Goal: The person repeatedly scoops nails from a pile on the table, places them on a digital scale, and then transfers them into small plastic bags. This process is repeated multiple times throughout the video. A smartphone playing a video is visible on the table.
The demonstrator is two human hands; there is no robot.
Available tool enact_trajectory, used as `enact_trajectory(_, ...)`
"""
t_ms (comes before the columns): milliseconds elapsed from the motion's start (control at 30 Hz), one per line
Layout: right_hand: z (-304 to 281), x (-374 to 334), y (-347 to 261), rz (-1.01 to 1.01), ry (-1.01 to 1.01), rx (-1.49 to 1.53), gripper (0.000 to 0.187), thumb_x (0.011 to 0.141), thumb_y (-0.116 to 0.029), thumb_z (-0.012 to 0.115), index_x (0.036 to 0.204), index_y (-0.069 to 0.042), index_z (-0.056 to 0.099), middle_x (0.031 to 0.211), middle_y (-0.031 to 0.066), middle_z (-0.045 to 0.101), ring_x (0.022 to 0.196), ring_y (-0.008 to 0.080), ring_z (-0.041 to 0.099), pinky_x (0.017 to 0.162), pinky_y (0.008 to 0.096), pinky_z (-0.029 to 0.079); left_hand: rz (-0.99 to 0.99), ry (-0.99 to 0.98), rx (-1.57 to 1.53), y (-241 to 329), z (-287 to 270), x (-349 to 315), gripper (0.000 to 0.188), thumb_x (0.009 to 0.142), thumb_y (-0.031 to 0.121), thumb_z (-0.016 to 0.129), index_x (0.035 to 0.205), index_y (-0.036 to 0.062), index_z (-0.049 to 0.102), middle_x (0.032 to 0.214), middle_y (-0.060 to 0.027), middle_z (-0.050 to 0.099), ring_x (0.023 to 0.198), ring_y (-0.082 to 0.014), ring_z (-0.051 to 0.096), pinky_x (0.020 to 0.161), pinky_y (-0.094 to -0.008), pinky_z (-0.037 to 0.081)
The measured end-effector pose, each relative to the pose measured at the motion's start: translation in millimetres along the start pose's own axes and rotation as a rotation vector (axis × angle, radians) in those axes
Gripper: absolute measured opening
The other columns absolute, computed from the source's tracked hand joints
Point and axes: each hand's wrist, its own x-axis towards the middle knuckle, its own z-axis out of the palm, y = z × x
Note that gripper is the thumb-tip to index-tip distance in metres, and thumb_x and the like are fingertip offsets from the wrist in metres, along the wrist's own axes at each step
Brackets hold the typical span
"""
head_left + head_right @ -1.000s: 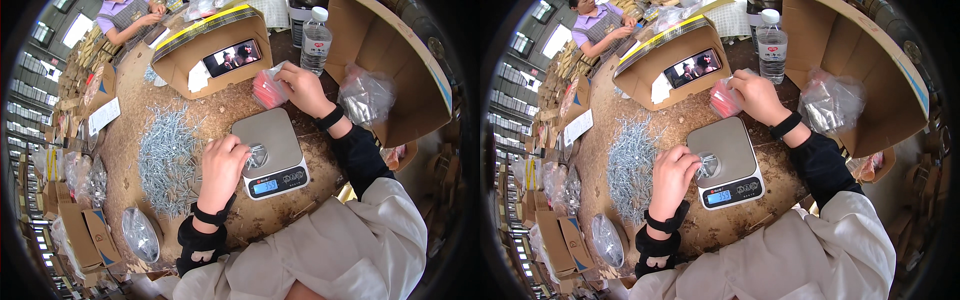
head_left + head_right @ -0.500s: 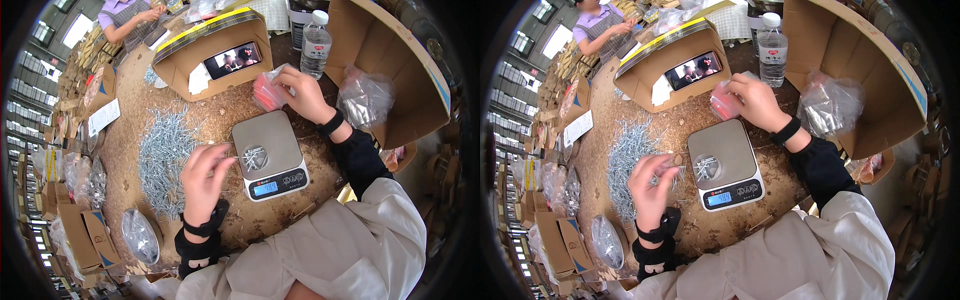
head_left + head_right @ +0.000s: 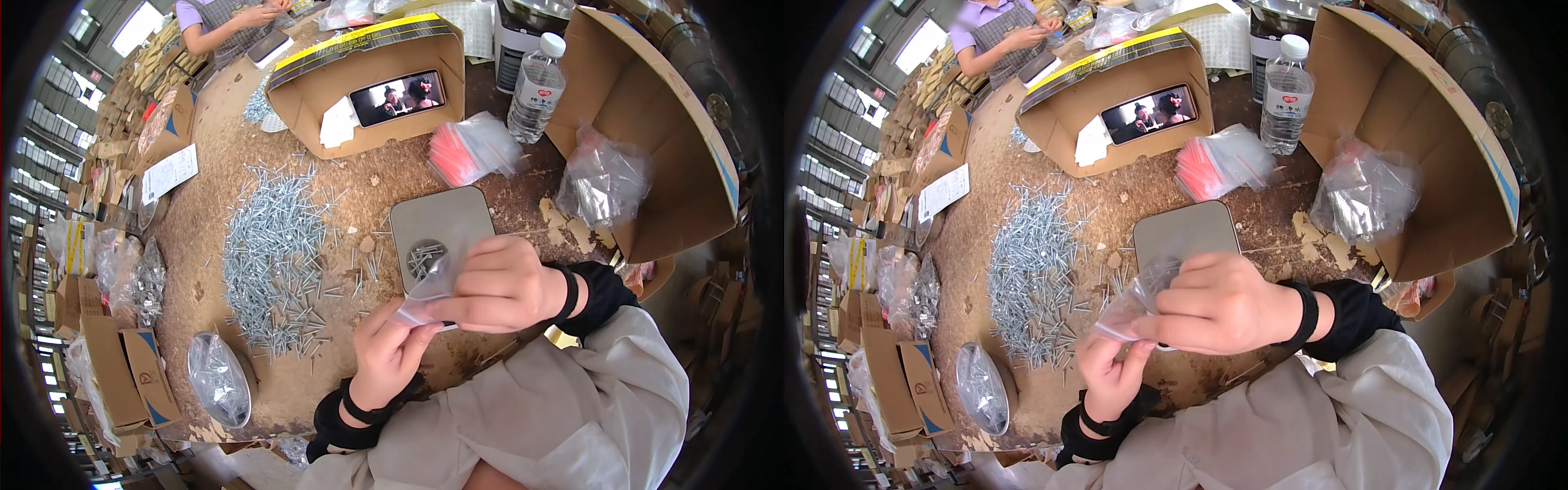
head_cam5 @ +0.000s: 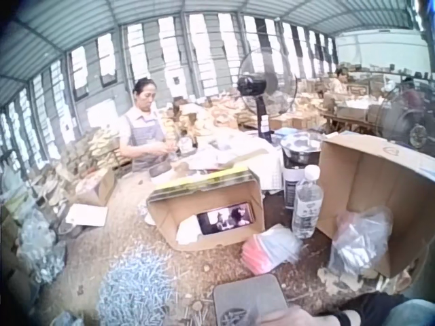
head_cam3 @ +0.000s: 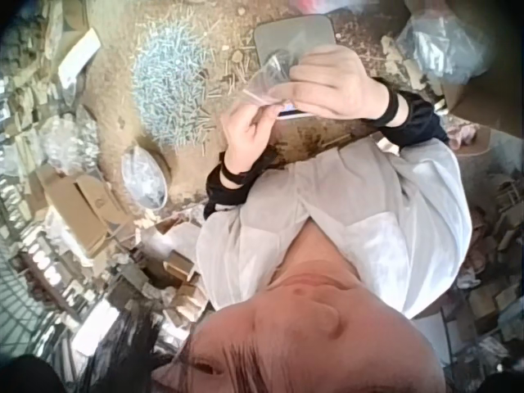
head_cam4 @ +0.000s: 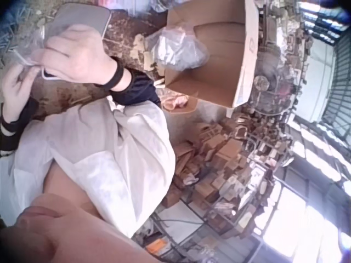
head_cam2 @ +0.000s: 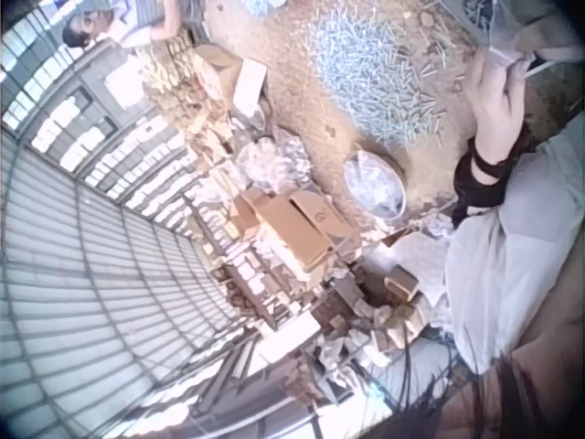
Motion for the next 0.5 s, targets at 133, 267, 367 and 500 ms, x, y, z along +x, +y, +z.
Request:
enact_trajectory(133, -5, 3, 0, -0.011, -0.035, 0.001, 0.03, 0.075, -0.015, 0.069, 0.105, -0.009, 0.072, 0.073, -0.0015, 0.051, 0.06, 0.0132, 0.056, 0.056, 0.0284, 0.044, -0.042, 0.037, -0.103, -1, -2, 0, 0.013, 0.083, 0.001, 0.075, 0.093, -0.001, 0.067, 0.084, -0.0118, 0.066, 0.07, -0.0257, 0.063, 0.063, -0.0304, 0.049)
enact_trajectory(267, -1, -1, 1, -0.027, -0.125, -0.053, 0.034, 0.075, -0.015, 0.068, 0.108, -0.009, 0.07, 0.073, -0.0021, 0.049, 0.062, 0.0119, 0.056, 0.057, 0.0277, 0.044, -0.156, 0.012, -0.133, -2, -3, -1, 0.013, 0.083, 0.002, 0.076, 0.093, -0.0004, 0.067, 0.086, -0.0115, 0.066, 0.072, -0.026, 0.063, 0.065, -0.0304, 0.049)
enact_trajectory(367, 1, -3, 1, -0.02, -0.15, -0.071, 0.033, 0.076, -0.016, 0.067, 0.108, -0.009, 0.069, 0.077, -0.0023, 0.05, 0.064, 0.0118, 0.056, 0.058, 0.0275, 0.045, -0.123, -0.059, -0.163, -10, -2, 0, 0.016, 0.082, 0.007, 0.078, 0.089, 0.0006, 0.065, 0.085, -0.0104, 0.065, 0.071, -0.0255, 0.062, 0.065, -0.0313, 0.048)
enact_trajectory(500, -2, 4, -4, -0.085, -0.112, -0.048, 0.031, 0.076, -0.018, 0.068, 0.105, -0.01, 0.068, 0.091, 0.0008, 0.056, 0.077, 0.0145, 0.058, 0.064, 0.0279, 0.049, -0.131, -0.166, -0.339, -12, -4, -5, 0.022, 0.082, 0.015, 0.08, 0.084, 0.0019, 0.062, 0.083, -0.0088, 0.063, 0.068, -0.0249, 0.058, 0.063, -0.0321, 0.046)
